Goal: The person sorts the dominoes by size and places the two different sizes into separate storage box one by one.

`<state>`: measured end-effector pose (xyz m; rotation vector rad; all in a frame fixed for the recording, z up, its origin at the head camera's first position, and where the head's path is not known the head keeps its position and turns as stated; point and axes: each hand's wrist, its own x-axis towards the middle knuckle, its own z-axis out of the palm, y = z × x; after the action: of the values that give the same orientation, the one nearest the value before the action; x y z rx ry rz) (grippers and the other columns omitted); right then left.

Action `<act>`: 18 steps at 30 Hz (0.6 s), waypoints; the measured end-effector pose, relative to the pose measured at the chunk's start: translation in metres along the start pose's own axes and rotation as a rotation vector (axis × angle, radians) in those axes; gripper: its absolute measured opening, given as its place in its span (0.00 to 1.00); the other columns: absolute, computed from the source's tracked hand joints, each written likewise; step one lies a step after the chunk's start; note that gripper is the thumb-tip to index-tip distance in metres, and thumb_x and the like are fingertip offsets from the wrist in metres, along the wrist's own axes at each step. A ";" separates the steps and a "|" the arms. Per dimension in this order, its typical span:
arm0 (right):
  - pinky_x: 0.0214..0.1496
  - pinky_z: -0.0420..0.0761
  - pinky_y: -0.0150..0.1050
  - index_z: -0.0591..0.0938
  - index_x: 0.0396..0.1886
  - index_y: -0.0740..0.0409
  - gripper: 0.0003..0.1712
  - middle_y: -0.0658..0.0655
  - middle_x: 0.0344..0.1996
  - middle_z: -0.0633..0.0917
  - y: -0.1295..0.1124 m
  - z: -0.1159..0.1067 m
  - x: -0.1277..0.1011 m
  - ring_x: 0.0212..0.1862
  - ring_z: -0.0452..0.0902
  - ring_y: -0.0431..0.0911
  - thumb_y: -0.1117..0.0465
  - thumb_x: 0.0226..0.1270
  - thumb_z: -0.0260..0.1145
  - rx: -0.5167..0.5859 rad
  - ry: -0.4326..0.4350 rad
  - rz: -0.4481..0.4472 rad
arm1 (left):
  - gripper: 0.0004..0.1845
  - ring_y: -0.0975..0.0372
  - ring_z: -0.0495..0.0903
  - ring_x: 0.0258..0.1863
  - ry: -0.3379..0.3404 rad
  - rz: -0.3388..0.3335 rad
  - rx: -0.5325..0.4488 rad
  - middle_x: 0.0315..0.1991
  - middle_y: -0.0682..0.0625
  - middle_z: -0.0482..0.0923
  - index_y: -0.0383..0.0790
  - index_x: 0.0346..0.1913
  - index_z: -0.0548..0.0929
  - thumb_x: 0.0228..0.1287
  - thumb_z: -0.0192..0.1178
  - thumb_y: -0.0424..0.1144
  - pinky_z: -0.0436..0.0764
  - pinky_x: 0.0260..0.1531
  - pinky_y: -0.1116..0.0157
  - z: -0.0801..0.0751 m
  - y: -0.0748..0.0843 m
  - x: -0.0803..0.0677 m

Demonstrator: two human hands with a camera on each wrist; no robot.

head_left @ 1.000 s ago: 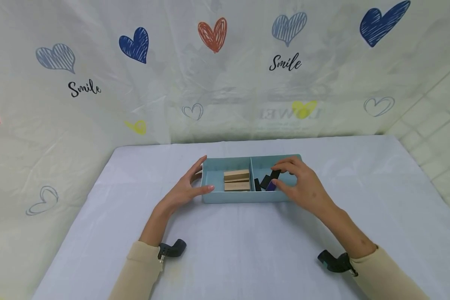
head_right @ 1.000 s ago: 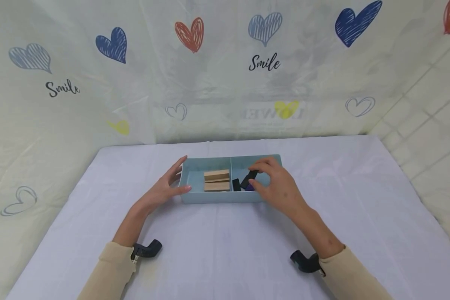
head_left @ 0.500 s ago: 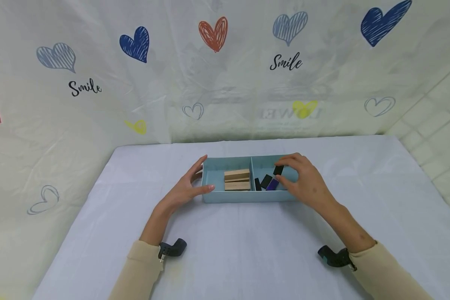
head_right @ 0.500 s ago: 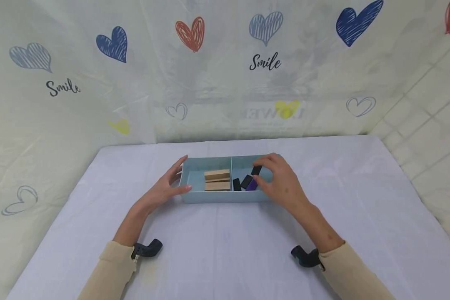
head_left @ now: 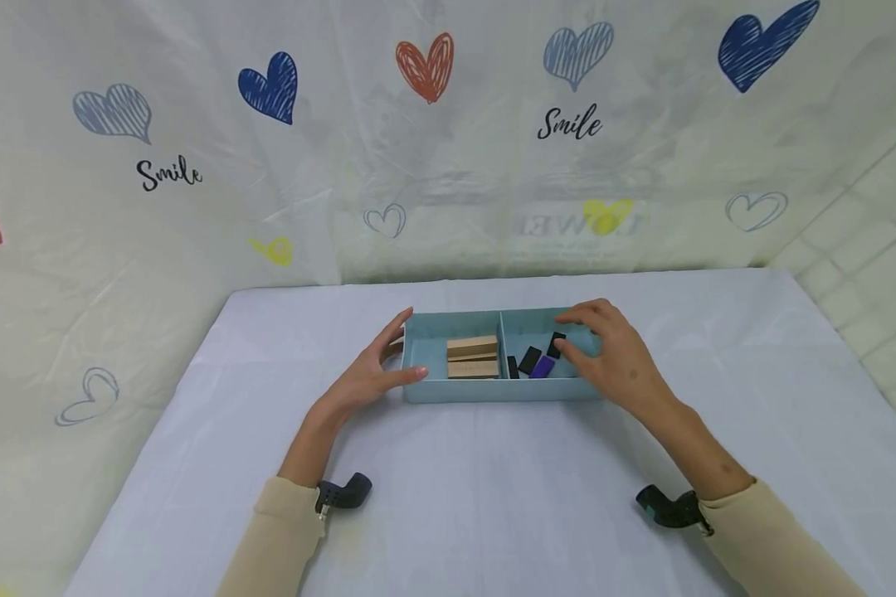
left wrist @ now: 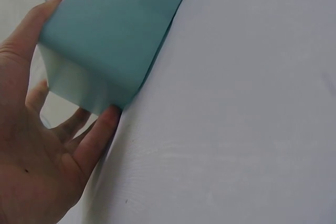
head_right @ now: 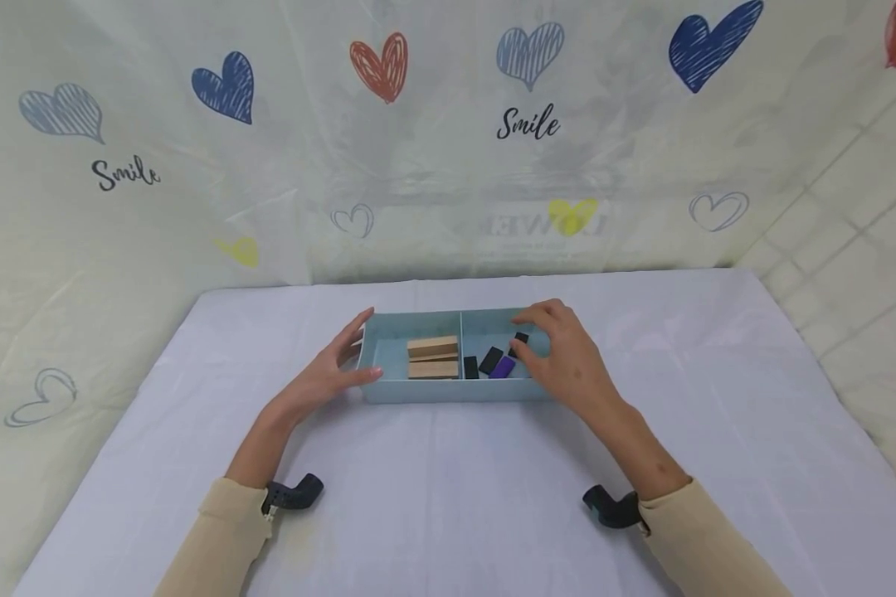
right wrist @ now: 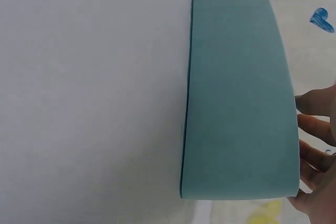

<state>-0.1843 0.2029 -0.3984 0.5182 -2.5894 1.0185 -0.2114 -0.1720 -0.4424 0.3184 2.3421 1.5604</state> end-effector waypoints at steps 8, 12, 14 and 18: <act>0.62 0.76 0.62 0.86 0.54 0.63 0.16 0.65 0.59 0.79 -0.001 -0.005 0.002 0.64 0.72 0.63 0.66 0.67 0.73 -0.022 0.033 -0.023 | 0.52 0.50 0.52 0.85 -0.031 -0.008 0.026 0.85 0.50 0.48 0.85 0.78 0.50 0.61 0.75 0.54 0.61 0.77 0.37 -0.003 0.006 -0.002; 0.64 0.74 0.66 0.84 0.58 0.63 0.20 0.69 0.66 0.76 -0.002 -0.006 0.003 0.68 0.68 0.66 0.63 0.68 0.73 -0.059 0.035 -0.006 | 0.54 0.50 0.54 0.84 -0.047 -0.023 0.079 0.85 0.49 0.47 0.79 0.81 0.49 0.60 0.75 0.56 0.63 0.76 0.38 -0.005 0.012 -0.002; 0.65 0.73 0.68 0.83 0.61 0.62 0.23 0.70 0.69 0.74 -0.003 -0.007 0.004 0.70 0.66 0.68 0.61 0.68 0.74 -0.078 0.037 0.007 | 0.54 0.50 0.56 0.83 -0.053 -0.034 0.103 0.85 0.50 0.48 0.76 0.81 0.49 0.60 0.75 0.57 0.66 0.75 0.38 -0.007 0.015 -0.001; 0.67 0.69 0.72 0.80 0.65 0.61 0.29 0.71 0.73 0.70 -0.004 -0.008 0.008 0.73 0.63 0.72 0.57 0.67 0.74 -0.116 0.041 0.024 | 0.50 0.50 0.59 0.82 -0.039 -0.053 0.155 0.84 0.53 0.51 0.71 0.82 0.54 0.62 0.71 0.63 0.69 0.72 0.37 -0.010 0.023 0.001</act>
<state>-0.1889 0.2043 -0.3872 0.4330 -2.6053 0.8709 -0.2155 -0.1717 -0.4175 0.3161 2.4264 1.3400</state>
